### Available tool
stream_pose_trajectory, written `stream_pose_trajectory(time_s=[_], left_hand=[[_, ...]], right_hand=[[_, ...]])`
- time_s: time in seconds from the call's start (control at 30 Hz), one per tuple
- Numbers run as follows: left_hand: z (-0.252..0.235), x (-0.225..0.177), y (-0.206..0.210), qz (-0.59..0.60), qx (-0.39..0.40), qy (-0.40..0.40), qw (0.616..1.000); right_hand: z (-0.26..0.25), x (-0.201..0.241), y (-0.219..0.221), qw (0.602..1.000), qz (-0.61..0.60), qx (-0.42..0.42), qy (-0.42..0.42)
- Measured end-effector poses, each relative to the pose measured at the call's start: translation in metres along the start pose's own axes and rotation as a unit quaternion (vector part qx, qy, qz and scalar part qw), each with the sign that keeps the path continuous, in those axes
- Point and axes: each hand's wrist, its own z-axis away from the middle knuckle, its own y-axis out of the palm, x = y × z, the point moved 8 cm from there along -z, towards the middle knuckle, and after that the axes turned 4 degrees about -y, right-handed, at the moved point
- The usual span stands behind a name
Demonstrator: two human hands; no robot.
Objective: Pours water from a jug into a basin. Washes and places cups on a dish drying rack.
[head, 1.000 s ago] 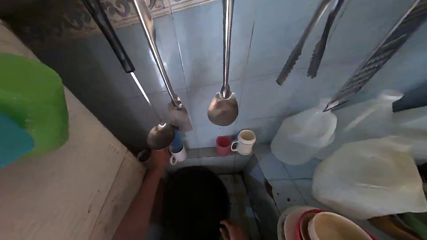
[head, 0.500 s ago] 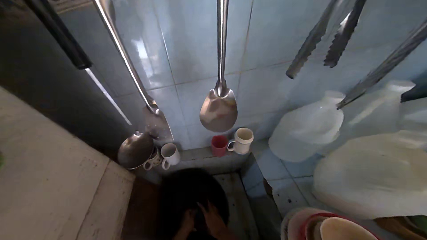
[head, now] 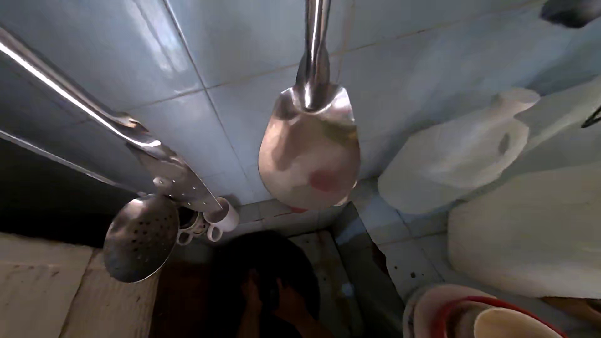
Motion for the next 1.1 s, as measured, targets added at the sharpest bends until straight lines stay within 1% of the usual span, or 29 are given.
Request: stream_pose_trajectory(time_s=[0.07,0.1,0.13,0.17,0.23,0.27,0.3,0.33,0.37,0.4,0.43,0.47,0.5,0.53,0.6,0.67,0.7,0.73,0.8,0.83,0.87,0.9,0.93,0.97,1.0,1.03,1.07,1.1], left_hand=[[0.017,0.0,0.026,-0.067,0.121,-0.009,0.99],[0.019,0.0,0.028,-0.106,0.166,-0.009,0.98],[0.014,0.001,0.021,-0.123,0.175,-0.008,0.977],[0.006,0.002,0.008,-0.111,0.152,-0.015,0.982],[0.001,0.0,-0.026,-0.042,0.031,-0.033,0.998],[0.001,0.002,-0.037,-0.017,-0.023,-0.033,0.999],[0.004,0.004,-0.039,-0.003,-0.037,-0.035,0.999],[0.01,0.006,-0.032,0.012,-0.009,-0.044,0.999],[0.016,0.006,-0.019,0.028,0.052,-0.053,0.997],[0.023,0.001,-0.004,0.042,0.134,-0.059,0.988],[0.034,-0.01,0.008,0.052,0.203,-0.057,0.976],[0.045,-0.026,0.013,0.047,0.244,-0.044,0.968],[0.053,-0.042,0.01,0.024,0.259,-0.017,0.965],[0.056,-0.056,-0.001,-0.007,0.253,0.015,0.967],[0.059,-0.072,-0.032,-0.055,0.207,0.049,0.976],[0.062,-0.077,-0.061,-0.085,0.145,0.054,0.984],[0.065,-0.077,-0.069,-0.095,0.124,0.052,0.986],[0.07,-0.074,-0.073,-0.104,0.117,0.049,0.986],[0.085,-0.061,-0.068,-0.136,0.136,0.039,0.981],[0.092,-0.059,-0.062,-0.165,0.16,0.05,0.972],[0.098,-0.061,-0.055,-0.196,0.182,0.079,0.96],[0.103,-0.068,-0.049,-0.216,0.2,0.122,0.948],[0.112,-0.076,-0.045,-0.224,0.215,0.164,0.936],[0.123,-0.086,-0.044,-0.225,0.225,0.199,0.927],[0.136,-0.098,-0.043,-0.223,0.225,0.235,0.919],[0.151,-0.114,-0.041,-0.229,0.219,0.27,0.909],[0.168,-0.129,-0.04,-0.245,0.208,0.307,0.896],[0.185,-0.144,-0.037,-0.276,0.195,0.341,0.877]], right_hand=[[-0.006,0.002,0.004,1.0,0.003,0.001,-0.009],[-0.008,0.001,0.007,1.0,-0.001,0.0,-0.013],[-0.008,-0.001,0.009,1.0,-0.007,-0.004,-0.014],[-0.008,-0.004,0.01,1.0,-0.012,-0.008,-0.013],[-0.003,-0.005,0.007,1.0,-0.019,-0.015,-0.007],[-0.002,-0.004,0.005,1.0,-0.015,-0.014,-0.003],[-0.003,-0.002,0.004,1.0,-0.01,-0.013,0.0],[-0.004,-0.001,0.003,1.0,-0.005,-0.01,0.001],[-0.006,-0.001,0.003,1.0,-0.004,-0.002,0.003],[-0.008,-0.001,0.002,1.0,-0.004,0.002,-0.003],[-0.008,0.0,-0.001,1.0,-0.005,-0.002,-0.023],[-0.006,0.004,-0.007,0.998,-0.004,-0.014,-0.055],[-0.002,0.011,-0.016,0.995,-0.003,-0.032,-0.098],[0.007,0.02,-0.027,0.987,-0.003,-0.056,-0.148],[0.032,0.039,-0.054,0.964,0.019,-0.123,-0.233],[0.062,0.053,-0.082,0.944,0.009,-0.192,-0.268],[0.073,0.058,-0.092,0.931,-0.003,-0.235,-0.279],[0.077,0.06,-0.095,0.926,-0.005,-0.251,-0.283],[0.071,0.058,-0.083,0.948,0.039,-0.184,-0.256],[0.067,0.056,-0.08,0.958,0.032,-0.161,-0.237],[0.065,0.052,-0.082,0.964,-0.02,-0.157,-0.216],[0.065,0.046,-0.086,0.959,-0.122,-0.168,-0.194],[0.067,0.037,-0.087,0.936,-0.255,-0.177,-0.164],[0.069,0.029,-0.081,0.894,-0.398,-0.171,-0.116],[0.07,0.024,-0.07,0.846,-0.511,-0.143,-0.055],[0.074,0.023,-0.06,0.81,-0.576,-0.106,0.004],[0.077,0.026,-0.051,0.794,-0.602,-0.074,0.038],[0.082,0.032,-0.046,0.789,-0.612,-0.039,0.042]])
